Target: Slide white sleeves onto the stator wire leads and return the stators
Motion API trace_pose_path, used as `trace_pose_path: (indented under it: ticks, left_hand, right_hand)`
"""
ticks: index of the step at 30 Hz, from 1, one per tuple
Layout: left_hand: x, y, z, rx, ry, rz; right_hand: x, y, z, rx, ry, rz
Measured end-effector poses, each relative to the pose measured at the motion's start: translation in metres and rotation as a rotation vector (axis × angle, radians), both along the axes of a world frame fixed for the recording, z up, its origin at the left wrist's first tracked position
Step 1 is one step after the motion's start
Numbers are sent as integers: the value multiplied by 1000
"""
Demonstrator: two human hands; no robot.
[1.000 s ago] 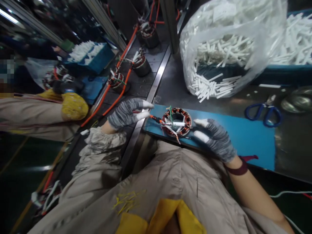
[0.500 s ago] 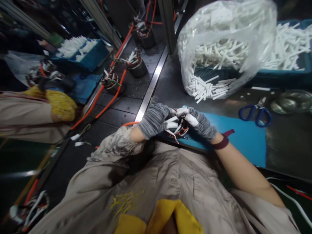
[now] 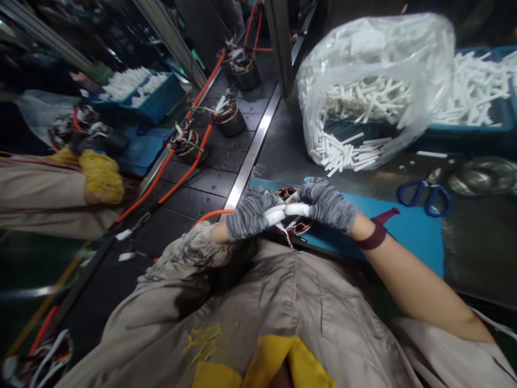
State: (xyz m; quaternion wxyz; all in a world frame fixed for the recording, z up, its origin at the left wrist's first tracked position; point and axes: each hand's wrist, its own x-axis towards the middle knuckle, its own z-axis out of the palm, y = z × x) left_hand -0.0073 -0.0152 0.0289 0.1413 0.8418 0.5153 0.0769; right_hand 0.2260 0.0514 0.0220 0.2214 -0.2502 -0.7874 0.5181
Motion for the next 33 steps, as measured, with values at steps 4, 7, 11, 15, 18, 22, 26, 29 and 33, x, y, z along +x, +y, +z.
trace_pose_path:
  ticks: [4,7,11,15,18,22,26,29,33]
  left_hand:
    - [-6,2,-5,-34,-111,38]
    - [-12,5,-8,-106,-234,-8]
    - [-19,8,-10,-142,-262,-126]
    - [-21,16,-5,-185,-214,-222]
    - [-11,20,2,-166,-99,-198]
    - [7,13,12,-39,123,-120]
    - [26,9,17,7,244,-74]
    - [48,19,14,-19,242,-134]
    - [56,24,12,36,202,-160]
  right_hand:
    - [-9,-5,-8,-97,-51,-128]
    - [-3,-6,-7,-152,-8,-106]
    - [8,-6,0,-173,33,34]
    - [5,-11,-2,-21,18,-59]
    - [0,-16,-9,208,-67,-126]
    - [11,-17,-15,487,-174,-165]
    - [37,-12,-17,423,-64,-206]
    - [45,-12,-23,154,19,-258]
    - [46,-18,-28,72,30,-331]
